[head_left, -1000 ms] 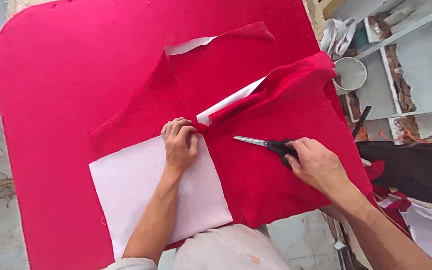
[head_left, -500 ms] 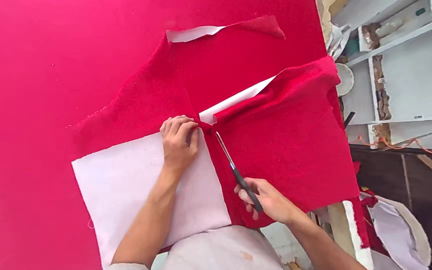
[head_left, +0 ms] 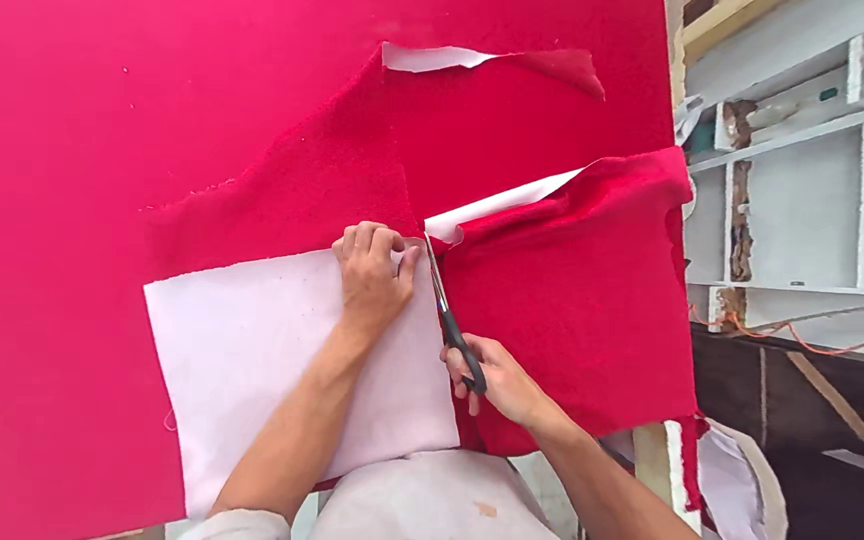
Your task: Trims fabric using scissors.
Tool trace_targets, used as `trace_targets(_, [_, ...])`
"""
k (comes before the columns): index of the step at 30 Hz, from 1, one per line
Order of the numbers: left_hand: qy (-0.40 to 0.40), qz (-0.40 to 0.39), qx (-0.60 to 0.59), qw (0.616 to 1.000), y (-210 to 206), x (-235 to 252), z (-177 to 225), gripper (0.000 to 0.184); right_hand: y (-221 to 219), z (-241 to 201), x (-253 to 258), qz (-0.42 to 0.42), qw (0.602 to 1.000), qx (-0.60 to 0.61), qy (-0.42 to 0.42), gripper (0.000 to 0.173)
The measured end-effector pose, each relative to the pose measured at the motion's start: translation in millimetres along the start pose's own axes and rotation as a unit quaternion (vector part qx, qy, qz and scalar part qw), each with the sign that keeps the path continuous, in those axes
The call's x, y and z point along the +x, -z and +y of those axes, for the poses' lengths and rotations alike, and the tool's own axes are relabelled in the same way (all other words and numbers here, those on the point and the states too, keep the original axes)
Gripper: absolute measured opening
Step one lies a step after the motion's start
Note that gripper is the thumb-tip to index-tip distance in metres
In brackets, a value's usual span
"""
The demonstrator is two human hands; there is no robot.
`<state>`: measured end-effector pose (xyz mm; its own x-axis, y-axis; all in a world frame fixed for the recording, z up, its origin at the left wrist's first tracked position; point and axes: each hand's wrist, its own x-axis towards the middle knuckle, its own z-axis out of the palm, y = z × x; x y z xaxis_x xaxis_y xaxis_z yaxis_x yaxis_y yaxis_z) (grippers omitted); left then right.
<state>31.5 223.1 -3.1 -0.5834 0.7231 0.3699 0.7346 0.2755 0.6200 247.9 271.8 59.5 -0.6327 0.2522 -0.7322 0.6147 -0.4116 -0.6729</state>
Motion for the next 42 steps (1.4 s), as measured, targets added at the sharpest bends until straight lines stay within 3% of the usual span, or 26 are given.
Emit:
trace_targets(14, [0.014,-0.017,-0.031,0.999,0.9,-0.5,-2.4,0.016,-7.5,-15.7,23.0,0.05,0.999,0.008,0.016,0.028])
trace_targets(18, [0.017,-0.018,-0.044,0.999,1.5,-0.3,-2.3,0.014,0.1,-29.2,34.7,0.035,0.999,0.027,0.032,0.028])
trace_targets(23, [-0.014,-0.02,-0.031,0.999,0.6,-5.5,0.2,0.017,31.7,-55.3,42.3,0.09,0.992,-0.031,0.078,0.026])
trace_targets(27, [-0.051,-0.054,0.017,0.997,0.8,-20.7,20.9,0.025,118.7,-91.2,38.2,-0.086,0.979,-0.184,0.024,0.052])
trace_targets(30, [-0.057,-0.063,0.03,0.996,-5.1,-28.3,29.3,0.027,150.8,-123.3,40.3,-0.185,0.935,-0.301,-0.041,0.055])
trace_targets(37, [-0.053,-0.047,0.025,0.997,-7.2,-29.1,26.5,0.025,177.8,-171.6,60.5,-0.217,0.885,-0.406,-0.069,0.04])
trace_targets(42, [-0.052,-0.043,0.024,0.997,-7.3,-30.8,27.0,0.026,177.0,-186.5,93.9,-0.273,0.853,-0.442,-0.047,0.042])
